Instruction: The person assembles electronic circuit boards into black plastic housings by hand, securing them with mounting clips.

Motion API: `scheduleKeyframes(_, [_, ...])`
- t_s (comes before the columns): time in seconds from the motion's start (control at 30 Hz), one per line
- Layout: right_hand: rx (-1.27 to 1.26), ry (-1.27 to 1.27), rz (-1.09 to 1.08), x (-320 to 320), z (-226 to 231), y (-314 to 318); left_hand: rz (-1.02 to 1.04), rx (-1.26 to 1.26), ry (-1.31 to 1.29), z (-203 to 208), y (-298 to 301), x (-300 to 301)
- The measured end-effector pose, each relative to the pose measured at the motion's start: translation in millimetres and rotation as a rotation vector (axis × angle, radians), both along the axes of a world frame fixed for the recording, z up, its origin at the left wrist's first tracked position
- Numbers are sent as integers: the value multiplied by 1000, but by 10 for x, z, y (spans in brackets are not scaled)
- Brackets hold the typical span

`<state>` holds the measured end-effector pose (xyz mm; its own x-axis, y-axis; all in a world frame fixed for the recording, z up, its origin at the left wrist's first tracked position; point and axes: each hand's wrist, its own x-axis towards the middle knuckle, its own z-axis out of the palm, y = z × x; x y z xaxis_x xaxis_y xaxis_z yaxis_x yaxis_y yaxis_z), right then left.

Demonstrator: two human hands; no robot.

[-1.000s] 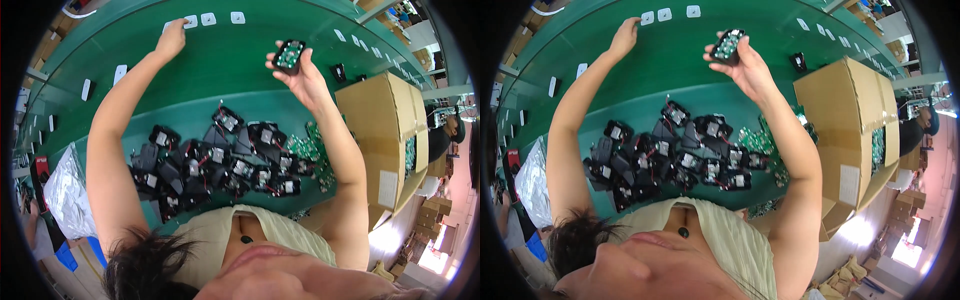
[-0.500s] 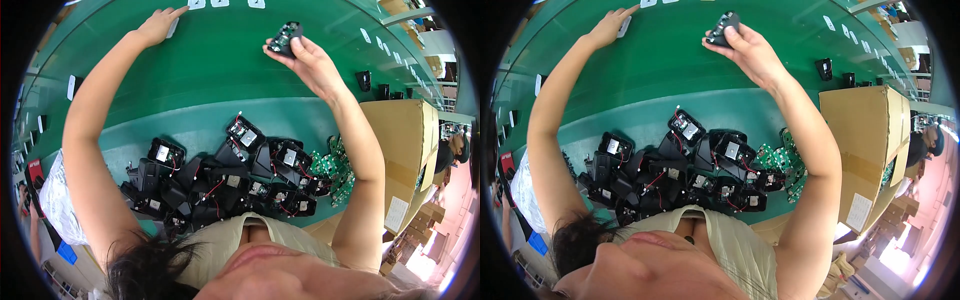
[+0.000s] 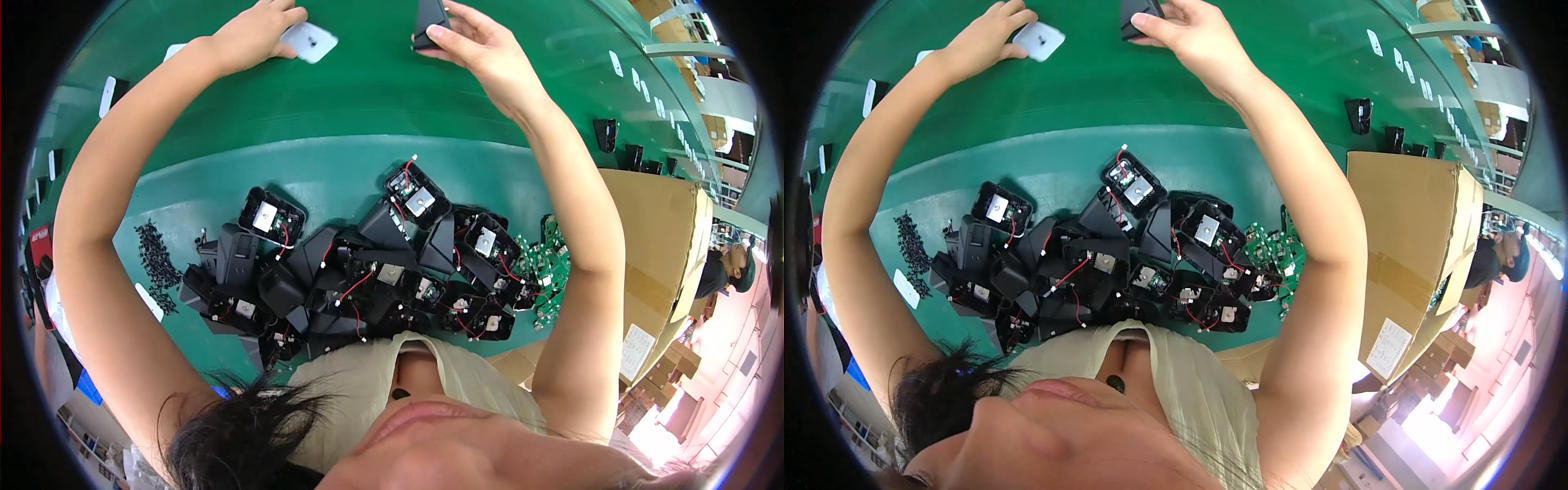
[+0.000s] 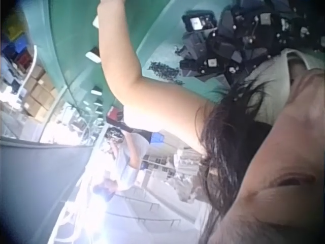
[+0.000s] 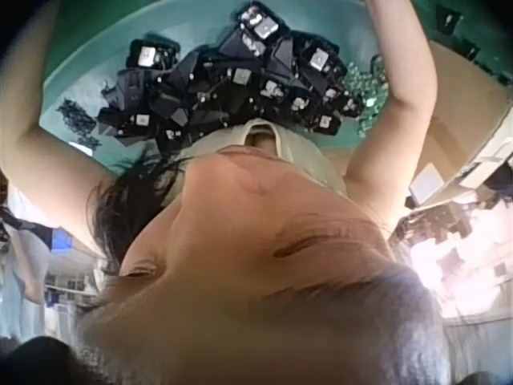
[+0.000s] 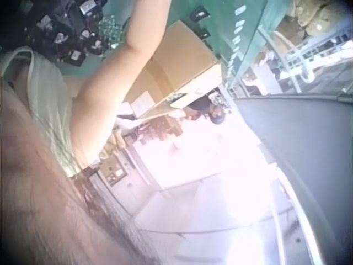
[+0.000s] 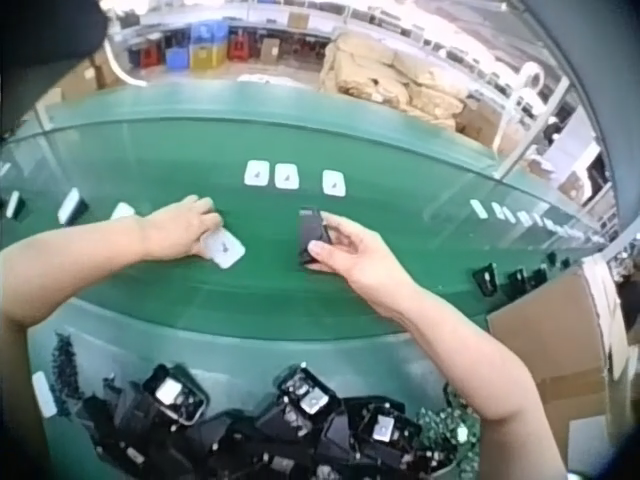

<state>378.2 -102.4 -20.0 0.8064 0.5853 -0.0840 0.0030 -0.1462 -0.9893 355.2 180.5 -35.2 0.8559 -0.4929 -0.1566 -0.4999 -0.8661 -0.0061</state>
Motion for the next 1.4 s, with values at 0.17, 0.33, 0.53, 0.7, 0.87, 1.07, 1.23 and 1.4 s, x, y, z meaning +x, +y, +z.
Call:
scheduleKeyframes(0.17, [-211, -364, -10, 4, -6, 378, 175, -208, -212, -128, -273, -263])
scheduleKeyframes(0.33, [-420, -988, 86, 54, 2, 565, 170, -720, -312, -103, -153, -313])
scheduleKeyframes(0.53, [-532, -983, 189, -21, -27, 893, 149, -733, -179, -31, -130, -498])
scheduleKeyframes(0.7, [-576, -1023, 219, -29, -72, 956, 124, -733, -158, -129, -79, -507])
scheduleKeyframes(0.87, [-578, -1012, 233, -40, -89, 944, 128, -745, -128, -163, -96, -521])
scheduleKeyframes(1.07, [-588, -1063, 235, -40, -165, 948, 86, -731, -185, -214, -103, -529])
scheduleKeyframes(1.23, [-613, -1241, 211, -45, -334, 948, 56, -620, -294, -275, -82, -569])
scheduleKeyframes(1.4, [-526, -1265, 212, 5, -264, 995, 17, -494, -358, -292, -37, -614])
